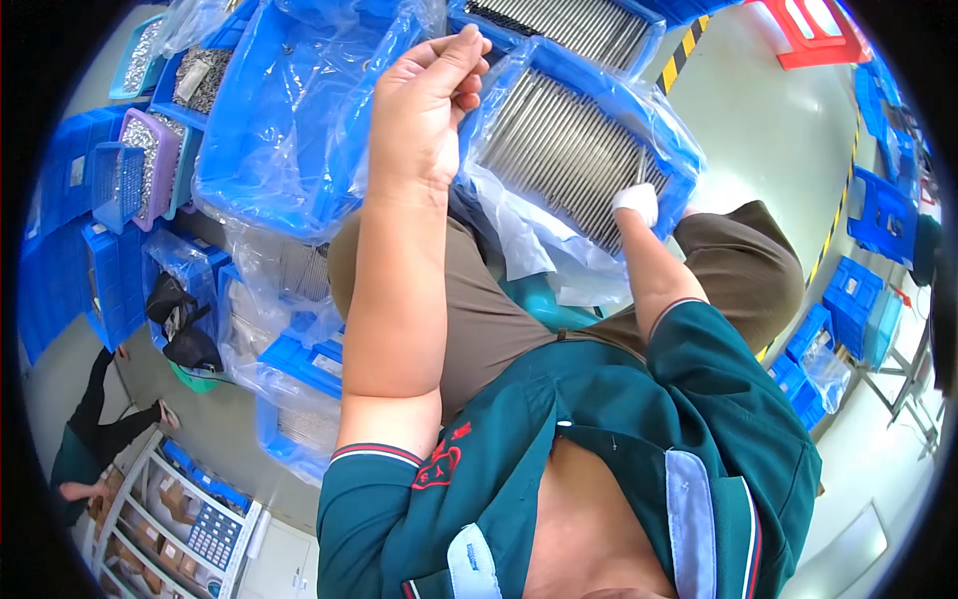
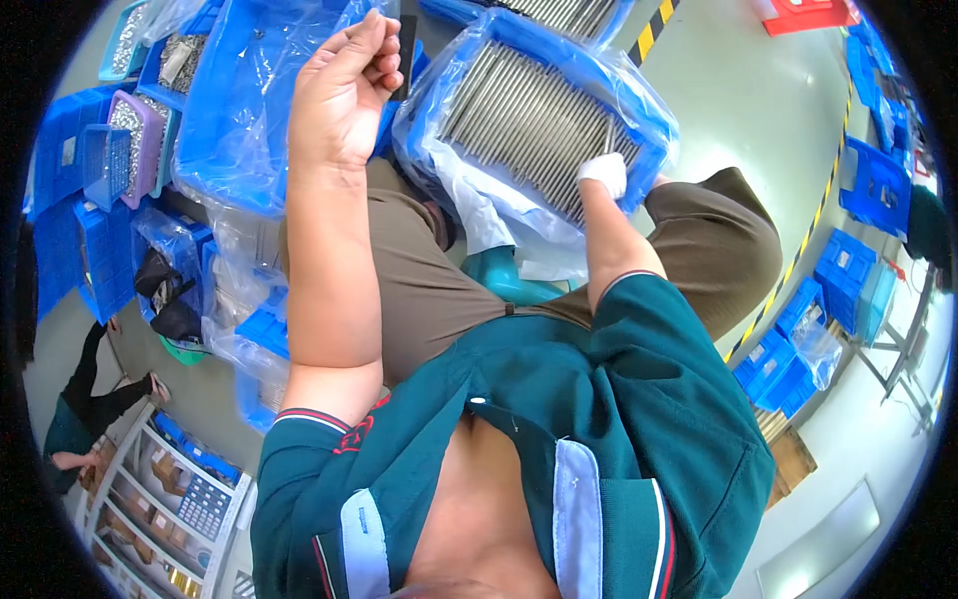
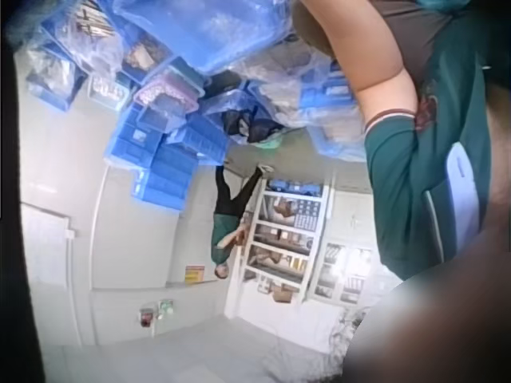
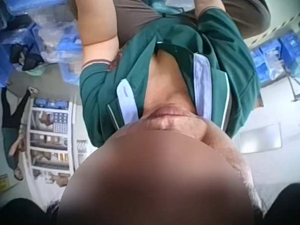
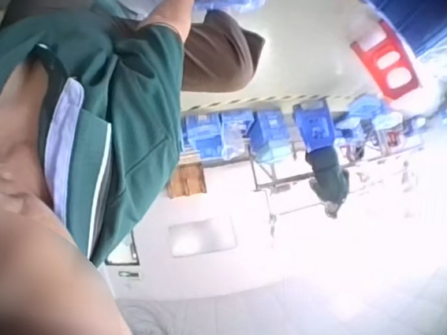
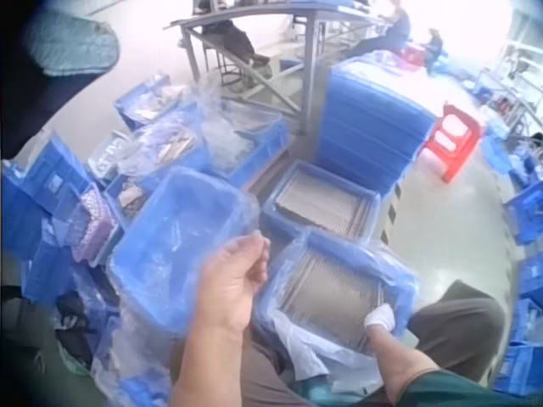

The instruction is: The recorder is counting and sorting thin metal rods from blue industrial bins.

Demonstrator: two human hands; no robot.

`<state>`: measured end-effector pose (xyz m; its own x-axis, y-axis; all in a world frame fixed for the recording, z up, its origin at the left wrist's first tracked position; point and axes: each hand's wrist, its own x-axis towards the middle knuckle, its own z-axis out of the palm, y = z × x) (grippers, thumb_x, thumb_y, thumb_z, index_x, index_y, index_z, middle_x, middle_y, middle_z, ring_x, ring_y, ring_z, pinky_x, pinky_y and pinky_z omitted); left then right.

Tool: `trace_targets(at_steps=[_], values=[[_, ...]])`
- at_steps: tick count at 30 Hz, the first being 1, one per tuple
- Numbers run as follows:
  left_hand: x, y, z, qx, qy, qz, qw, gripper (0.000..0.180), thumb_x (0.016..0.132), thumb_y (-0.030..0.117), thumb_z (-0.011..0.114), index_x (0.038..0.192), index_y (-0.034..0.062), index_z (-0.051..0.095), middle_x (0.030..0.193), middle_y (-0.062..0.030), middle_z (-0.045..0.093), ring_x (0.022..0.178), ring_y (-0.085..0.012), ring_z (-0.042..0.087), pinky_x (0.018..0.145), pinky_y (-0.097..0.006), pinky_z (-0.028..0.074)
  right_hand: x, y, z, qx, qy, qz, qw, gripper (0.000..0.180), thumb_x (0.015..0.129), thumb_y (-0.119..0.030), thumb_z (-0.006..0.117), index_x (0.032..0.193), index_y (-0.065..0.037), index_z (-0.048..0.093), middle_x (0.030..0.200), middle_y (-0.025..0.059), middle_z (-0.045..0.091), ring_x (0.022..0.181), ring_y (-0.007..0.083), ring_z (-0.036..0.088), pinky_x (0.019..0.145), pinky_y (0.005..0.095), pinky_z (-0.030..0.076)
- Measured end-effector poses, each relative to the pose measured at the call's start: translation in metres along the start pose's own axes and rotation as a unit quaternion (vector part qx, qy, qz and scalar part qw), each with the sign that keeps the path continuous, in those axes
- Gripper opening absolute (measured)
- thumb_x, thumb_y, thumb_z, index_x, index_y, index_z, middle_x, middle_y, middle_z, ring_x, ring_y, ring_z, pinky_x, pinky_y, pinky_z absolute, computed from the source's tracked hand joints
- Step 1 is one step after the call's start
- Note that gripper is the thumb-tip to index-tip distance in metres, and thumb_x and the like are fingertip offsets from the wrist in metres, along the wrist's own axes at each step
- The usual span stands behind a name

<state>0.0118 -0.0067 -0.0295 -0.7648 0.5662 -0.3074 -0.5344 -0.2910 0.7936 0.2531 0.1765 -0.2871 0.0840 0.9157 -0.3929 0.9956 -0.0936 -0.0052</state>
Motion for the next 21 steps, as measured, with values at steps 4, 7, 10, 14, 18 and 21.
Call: trace_targets(at_steps=[4, 7, 10, 14, 18, 21], values=[[0.007, -0.002, 0.008, 0.002, -0.012, -0.002, 1.000, 0.017, 0.083, 0.019, 0.067, 0.086, 0.0023, 0.065, 0.073, -0.0022, 0.061, 0.062, -0.0081, 0.054, 0.055, -0.019, 0.044, 0.058, 0.028, 0.015, 0.008, -0.034, -0.053, 0.998, 0.021, 0.078, -0.018, 0.056, 0.086, -0.002, 0.065, 0.081, 0.0195, 0.066, 0.080, 0.0331, 0.066, 0.069, 0.0417, 0.052], [0.017, -0.008, 0.029, -0.011, -0.037, 0.002, 0.999, 0.017, 0.083, 0.019, 0.067, 0.085, 0.0029, 0.065, 0.071, -0.0015, 0.061, 0.059, -0.0063, 0.053, 0.054, -0.018, 0.044, 0.124, 0.069, 0.009, 0.133, -0.225, -0.102, 0.960, 0.023, 0.088, -0.022, 0.049, 0.087, -0.006, 0.065, 0.069, 0.0141, 0.063, 0.066, 0.0295, 0.062, 0.058, 0.0393, 0.050], [0.012, -0.005, -0.001, 0.034, 0.019, 0.020, 0.999, 0.016, 0.083, 0.020, 0.067, 0.082, 0.0044, 0.065, 0.069, -0.0006, 0.060, 0.057, -0.0051, 0.052, 0.051, -0.018, 0.043, 0.014, 0.007, -0.017, 0.503, -0.480, 0.105, 0.711, 0.031, 0.091, -0.029, 0.053, 0.067, -0.011, 0.045, 0.053, 0.0034, 0.043, 0.047, 0.0188, 0.045, 0.048, 0.0333, 0.041], [0.009, -0.024, 0.018, 0.010, 0.032, 0.004, 0.999, 0.014, 0.084, 0.020, 0.064, 0.083, 0.0073, 0.060, 0.070, -0.0022, 0.061, 0.056, -0.0078, 0.052, 0.049, -0.021, 0.041, -0.033, -0.018, -0.059, 0.611, -0.472, 0.005, 0.636, 0.022, 0.090, -0.027, 0.056, 0.078, -0.014, 0.044, 0.059, -0.0032, 0.038, 0.049, 0.0098, 0.037, 0.046, 0.0244, 0.035], [0.013, -0.064, 0.040, 0.036, -0.012, 0.002, 0.999, 0.024, 0.091, 0.033, 0.052, 0.082, 0.0106, 0.053, 0.067, -0.0040, 0.060, 0.054, -0.0091, 0.052, 0.047, -0.024, 0.038, -0.037, -0.048, -0.132, 0.745, -0.550, -0.034, 0.376, 0.023, 0.091, -0.032, 0.054, 0.080, -0.014, 0.044, 0.064, -0.0045, 0.035, 0.051, 0.0073, 0.034, 0.047, 0.0218, 0.032], [0.005, -0.076, 0.043, -0.002, -0.027, -0.071, 0.997, 0.026, 0.093, 0.037, 0.047, 0.083, 0.0137, 0.050, 0.074, -0.0034, 0.063, 0.063, -0.0096, 0.055, 0.054, -0.026, 0.039, -0.079, -0.082, -0.211, 0.784, -0.424, -0.178, 0.418, 0.024, 0.092, -0.031, 0.051, 0.081, -0.011, 0.046, 0.066, -0.0043, 0.033, 0.056, 0.0076, 0.032, 0.051, 0.0238, 0.033]])
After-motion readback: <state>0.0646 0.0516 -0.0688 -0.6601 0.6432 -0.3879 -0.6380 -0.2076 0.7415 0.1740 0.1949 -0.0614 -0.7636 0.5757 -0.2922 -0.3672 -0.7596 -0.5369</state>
